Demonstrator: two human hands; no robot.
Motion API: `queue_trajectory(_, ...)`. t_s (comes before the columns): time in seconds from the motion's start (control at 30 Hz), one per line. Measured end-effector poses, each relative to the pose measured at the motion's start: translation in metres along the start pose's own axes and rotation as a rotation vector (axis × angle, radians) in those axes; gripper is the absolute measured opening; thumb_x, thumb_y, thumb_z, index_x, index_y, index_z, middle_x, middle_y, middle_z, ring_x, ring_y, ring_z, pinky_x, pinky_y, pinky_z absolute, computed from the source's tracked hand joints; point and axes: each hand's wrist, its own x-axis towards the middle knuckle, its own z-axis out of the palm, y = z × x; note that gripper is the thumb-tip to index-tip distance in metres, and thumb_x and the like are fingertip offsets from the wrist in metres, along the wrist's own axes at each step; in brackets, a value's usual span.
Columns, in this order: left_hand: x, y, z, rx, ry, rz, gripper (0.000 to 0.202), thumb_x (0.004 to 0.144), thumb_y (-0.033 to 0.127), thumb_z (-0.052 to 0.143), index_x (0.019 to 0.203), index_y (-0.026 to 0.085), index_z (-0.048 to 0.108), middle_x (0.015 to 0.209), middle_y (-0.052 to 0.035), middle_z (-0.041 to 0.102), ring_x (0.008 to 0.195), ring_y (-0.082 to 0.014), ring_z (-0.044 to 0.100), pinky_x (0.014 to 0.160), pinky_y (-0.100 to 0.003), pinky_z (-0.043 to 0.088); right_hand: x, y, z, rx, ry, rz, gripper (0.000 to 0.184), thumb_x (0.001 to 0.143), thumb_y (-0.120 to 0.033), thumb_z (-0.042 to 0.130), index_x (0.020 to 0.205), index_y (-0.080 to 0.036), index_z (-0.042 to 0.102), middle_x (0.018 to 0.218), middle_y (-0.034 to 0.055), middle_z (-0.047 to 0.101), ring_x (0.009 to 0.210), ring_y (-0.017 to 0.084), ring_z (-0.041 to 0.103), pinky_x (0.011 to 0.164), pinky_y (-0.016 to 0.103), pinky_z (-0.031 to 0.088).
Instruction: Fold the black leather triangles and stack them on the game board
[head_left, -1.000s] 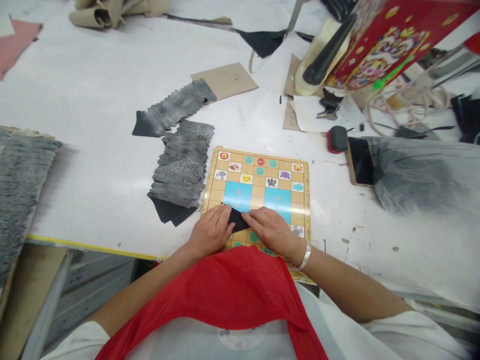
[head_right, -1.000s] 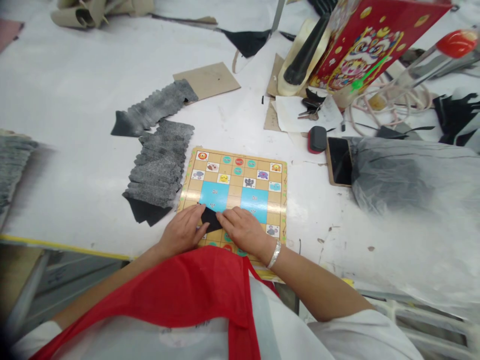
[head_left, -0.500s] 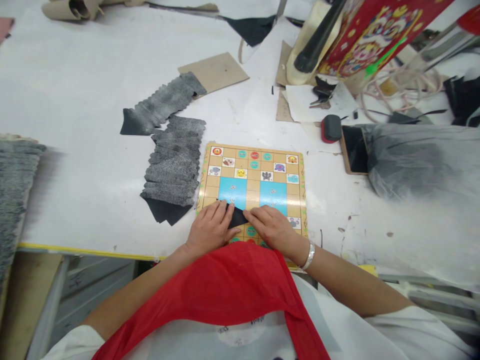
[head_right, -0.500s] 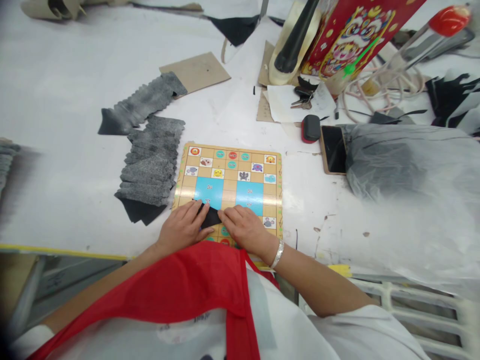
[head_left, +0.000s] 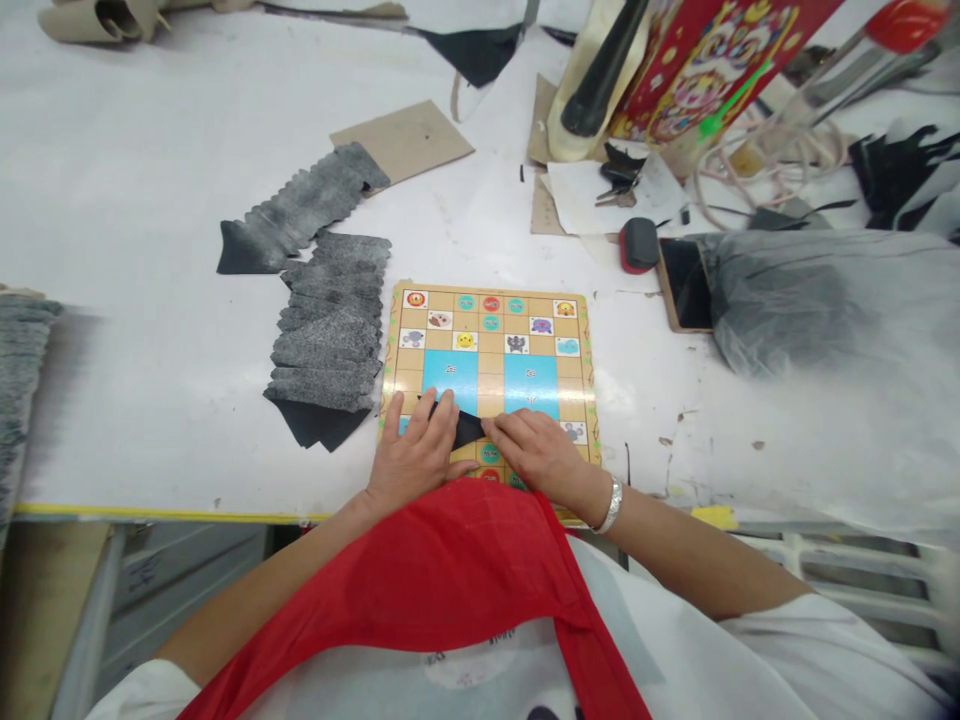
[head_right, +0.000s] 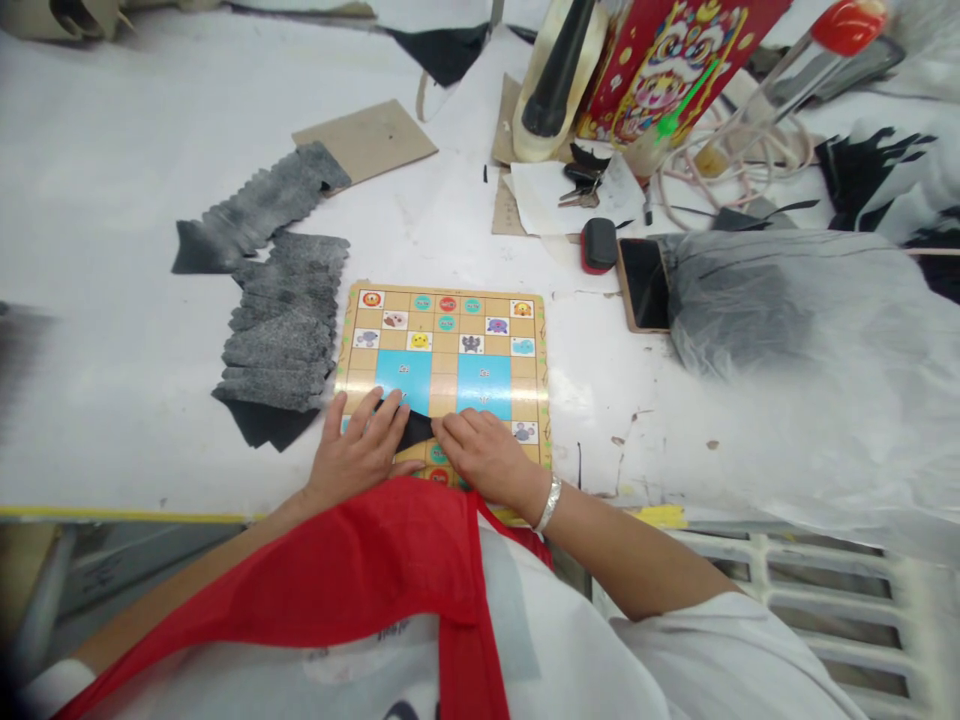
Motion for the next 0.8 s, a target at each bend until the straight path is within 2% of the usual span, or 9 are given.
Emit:
queue_trajectory(0.07,0.000,0.003,0.004,0.007,-0.017,0.028,0.065,0.090,0.056,0.036,0.125,0.005,0.053,0.127,-0.0205,0.056,0.117,-0.0311,0.052,0.105,-0.046,0.030,-0.001,-0.001,0.000,-0.016,0.001,0.008,0.028,0.093,-0.016,0.042,0.116,-0.008,0.056,0.097,0.0123,0.059,0.083,0.021,0.045,0.069,0.034,0.037)
queue_trajectory(0.13,0.000,0.006,0.007,0.014,-0.038,0.031,0.067,0.089,0.057,0.038,0.128,0.004,0.051,0.125,-0.0220,0.057,0.115,-0.0307,0.055,0.101,-0.042,0.036,-0.002,-0.002,-0.001,-0.020,0.029,0.024,0.028,0.093,-0.015,0.042,0.115,-0.008,0.056,0.097,0.0123,0.059,0.083,0.021,0.045,0.070,0.034,0.037)
queue_trajectory(0.27,-0.002,0.009,0.009,0.045,-0.039,0.037,0.064,0.087,0.058,0.042,0.129,0.011,0.051,0.127,-0.0228,0.055,0.115,-0.0343,0.054,0.097,-0.046,0.039,-0.005,-0.003,0.000,-0.024,0.089,0.049,0.027,0.093,-0.014,0.040,0.112,-0.008,0.058,0.094,0.0121,0.060,0.081,0.021,0.045,0.069,0.033,0.037)
queue_trajectory(0.47,0.001,0.012,0.007,0.035,-0.015,0.053,0.060,0.089,0.054,0.041,0.125,0.008,0.054,0.131,-0.0202,0.052,0.117,-0.0350,0.052,0.099,-0.050,0.038,-0.003,-0.006,-0.002,-0.067,0.047,0.039,0.024,0.093,-0.016,0.041,0.107,-0.008,0.059,0.088,0.0106,0.058,0.077,0.021,0.043,0.066,0.034,0.034)
queue_trajectory(0.63,0.001,0.017,0.013,-0.027,-0.021,0.051,0.066,0.089,0.054,0.041,0.127,0.001,0.050,0.130,-0.0235,0.052,0.121,-0.0321,0.050,0.102,-0.042,0.038,0.001,-0.008,-0.005,-0.097,-0.004,0.021,0.022,0.093,-0.017,0.042,0.100,-0.009,0.061,0.082,0.0093,0.055,0.074,0.021,0.041,0.063,0.034,0.031)
queue_trajectory(0.8,-0.001,0.018,0.014,-0.084,-0.084,0.031,0.066,0.085,0.058,0.048,0.135,0.015,0.046,0.137,-0.0220,0.046,0.126,-0.0345,0.044,0.102,-0.045,0.037,0.000,-0.008,-0.006,-0.120,-0.019,-0.005,0.024,0.093,-0.015,0.040,0.105,-0.008,0.060,0.084,0.0105,0.056,0.076,0.021,0.044,0.063,0.034,0.032)
